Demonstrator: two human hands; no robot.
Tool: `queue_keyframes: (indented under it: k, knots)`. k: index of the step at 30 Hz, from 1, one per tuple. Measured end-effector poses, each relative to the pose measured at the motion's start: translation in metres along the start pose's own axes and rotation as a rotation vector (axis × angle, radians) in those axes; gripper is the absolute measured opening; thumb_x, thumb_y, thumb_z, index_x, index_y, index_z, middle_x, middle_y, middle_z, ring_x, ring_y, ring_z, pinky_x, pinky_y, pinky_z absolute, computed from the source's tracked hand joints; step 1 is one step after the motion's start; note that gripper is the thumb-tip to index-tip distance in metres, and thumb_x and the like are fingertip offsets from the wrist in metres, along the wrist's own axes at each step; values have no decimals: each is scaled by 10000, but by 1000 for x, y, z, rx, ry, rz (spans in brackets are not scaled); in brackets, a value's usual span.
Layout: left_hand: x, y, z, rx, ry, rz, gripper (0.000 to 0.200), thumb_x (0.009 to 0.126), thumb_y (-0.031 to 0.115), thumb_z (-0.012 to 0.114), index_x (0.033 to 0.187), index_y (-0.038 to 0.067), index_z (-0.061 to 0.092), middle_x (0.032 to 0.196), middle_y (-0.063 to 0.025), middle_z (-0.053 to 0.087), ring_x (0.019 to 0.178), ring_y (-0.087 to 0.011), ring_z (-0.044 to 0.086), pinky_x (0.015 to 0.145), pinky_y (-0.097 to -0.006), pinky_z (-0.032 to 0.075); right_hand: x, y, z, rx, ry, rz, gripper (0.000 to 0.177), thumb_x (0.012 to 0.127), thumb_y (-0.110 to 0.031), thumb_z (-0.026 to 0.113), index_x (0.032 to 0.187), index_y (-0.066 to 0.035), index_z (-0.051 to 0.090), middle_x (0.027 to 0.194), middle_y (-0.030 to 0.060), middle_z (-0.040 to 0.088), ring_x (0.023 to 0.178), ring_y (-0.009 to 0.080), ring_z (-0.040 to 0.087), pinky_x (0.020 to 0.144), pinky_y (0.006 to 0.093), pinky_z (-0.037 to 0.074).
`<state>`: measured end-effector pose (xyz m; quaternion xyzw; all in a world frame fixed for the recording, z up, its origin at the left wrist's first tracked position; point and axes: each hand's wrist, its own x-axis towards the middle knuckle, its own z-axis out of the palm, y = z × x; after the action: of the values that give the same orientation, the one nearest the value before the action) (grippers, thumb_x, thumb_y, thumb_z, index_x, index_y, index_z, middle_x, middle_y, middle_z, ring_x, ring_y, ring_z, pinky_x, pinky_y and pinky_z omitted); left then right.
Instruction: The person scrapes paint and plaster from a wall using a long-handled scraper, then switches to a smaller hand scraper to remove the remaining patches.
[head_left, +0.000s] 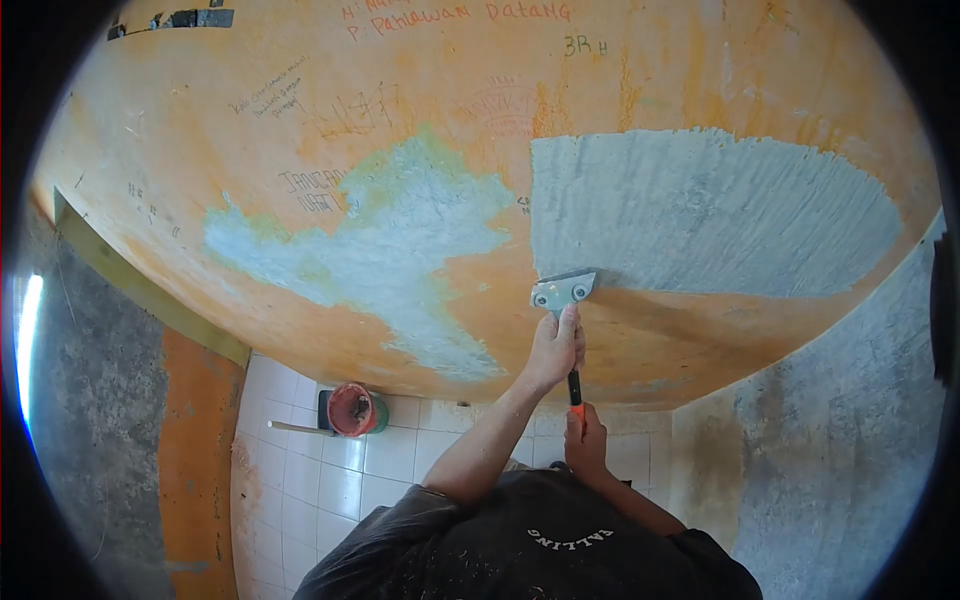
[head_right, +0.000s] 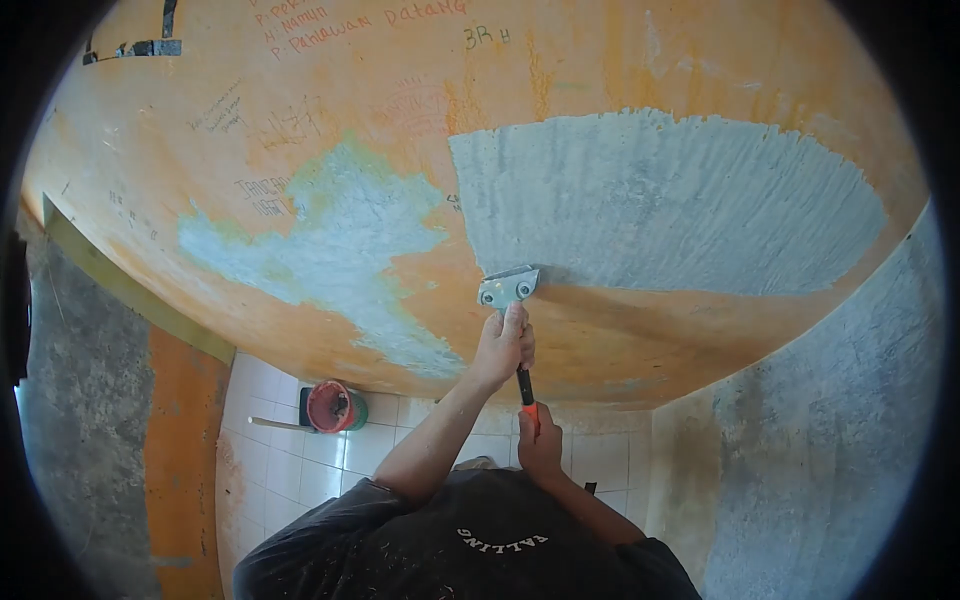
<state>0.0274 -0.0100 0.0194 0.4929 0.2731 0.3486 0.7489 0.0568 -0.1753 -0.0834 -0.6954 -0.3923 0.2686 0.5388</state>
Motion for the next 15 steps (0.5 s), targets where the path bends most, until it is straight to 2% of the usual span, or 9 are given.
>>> queue_keyframes:
  k: [2,6,9,11,15]
  knots:
    - [2,-1,-1,0,-25,27,400,1050,468,372,850,121,360,562,5,336,440,-103,347,417,-286,373,2,0,1,-1,-4,14,216,990,-213,530,1082,-21,566,600,95,527,515,207,540,513,357,411]
    - [3,3,-3,19,-55,54,393,1054,448,374,838,120,357,559,4,344,434,-102,350,412,-285,373,9,10,3,31,-23,2,219,993,-214,522,1084,-20,563,600,95,535,514,202,541,511,354,414]
    - [5,11,-2,25,-34,62,395,1055,438,378,821,120,354,553,3,351,429,-102,359,407,-282,371,16,9,4,120,-82,47,213,994,-210,515,1085,-23,561,600,79,538,519,179,543,509,342,416]
    - [5,15,-3,70,-41,94,401,1056,428,376,801,120,350,540,5,348,423,-100,363,402,-280,370,18,8,6,114,-91,4,273,1021,-285,481,1077,-25,538,612,-30,462,517,52,459,471,247,377]
    - [4,33,-1,102,-23,85,402,1057,419,378,793,117,354,532,14,347,416,-101,370,401,-281,371,21,-9,10,163,-82,-11,269,1023,-277,480,1085,-22,540,604,-30,449,503,55,451,465,246,374]
